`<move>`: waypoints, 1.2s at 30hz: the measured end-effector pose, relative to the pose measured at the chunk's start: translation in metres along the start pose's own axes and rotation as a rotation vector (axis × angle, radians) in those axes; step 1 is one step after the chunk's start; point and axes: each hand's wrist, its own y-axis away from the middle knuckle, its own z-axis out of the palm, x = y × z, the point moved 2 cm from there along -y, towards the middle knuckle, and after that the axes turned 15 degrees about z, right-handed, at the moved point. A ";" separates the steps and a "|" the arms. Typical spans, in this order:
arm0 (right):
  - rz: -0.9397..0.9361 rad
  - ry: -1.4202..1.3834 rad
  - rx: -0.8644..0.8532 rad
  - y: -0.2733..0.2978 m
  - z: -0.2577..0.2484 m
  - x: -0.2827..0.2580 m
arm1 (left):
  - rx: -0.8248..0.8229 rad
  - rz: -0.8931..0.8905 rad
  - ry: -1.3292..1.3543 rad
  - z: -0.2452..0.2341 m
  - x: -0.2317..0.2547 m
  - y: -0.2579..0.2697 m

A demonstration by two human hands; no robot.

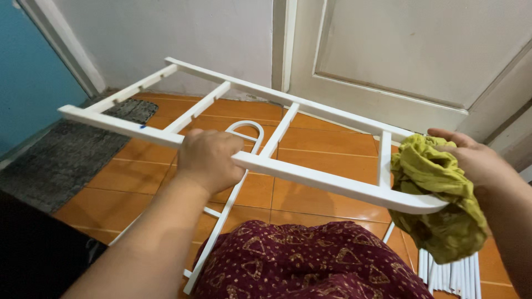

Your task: The person assembles a white plastic rack by inserting horizontal bars into side frames, then wipes the assembled frame with a yellow cloth. The task includes inserting multiple bars, repositioning the frame, and cleaning its surfaces.

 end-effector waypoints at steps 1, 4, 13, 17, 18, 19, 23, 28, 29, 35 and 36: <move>0.014 -0.040 -0.004 -0.001 0.002 0.002 | 0.036 -0.081 0.026 0.005 0.004 -0.002; 0.031 -0.201 0.005 0.000 0.008 0.012 | 0.073 -0.391 0.137 0.027 0.016 -0.012; 0.023 -0.536 -0.076 0.028 0.002 0.030 | 0.031 -0.511 0.683 0.073 0.091 -0.059; 0.026 -0.686 -0.094 0.050 0.001 0.028 | -0.161 -0.332 0.711 0.063 0.136 -0.088; 0.033 -0.737 -0.102 0.055 0.000 0.028 | -0.162 -0.263 0.734 0.060 0.145 -0.095; 0.040 -0.789 -0.110 0.060 0.000 0.027 | -0.144 -0.202 0.743 0.058 0.153 -0.102; 0.067 -0.917 -0.087 0.063 -0.006 0.025 | -0.063 0.023 0.742 0.061 0.177 -0.127; -0.203 -0.738 -0.142 0.036 -0.032 0.028 | -0.005 0.063 0.838 0.088 0.171 -0.150; -0.264 -0.741 -0.232 0.027 -0.038 0.027 | 0.024 0.059 0.876 0.094 0.167 -0.157; -0.374 -0.702 -0.361 -0.038 -0.051 0.001 | 0.017 -0.070 1.213 0.122 0.126 -0.211; -0.378 -0.685 -0.343 -0.046 -0.050 -0.014 | 0.003 -0.094 1.238 0.121 0.115 -0.224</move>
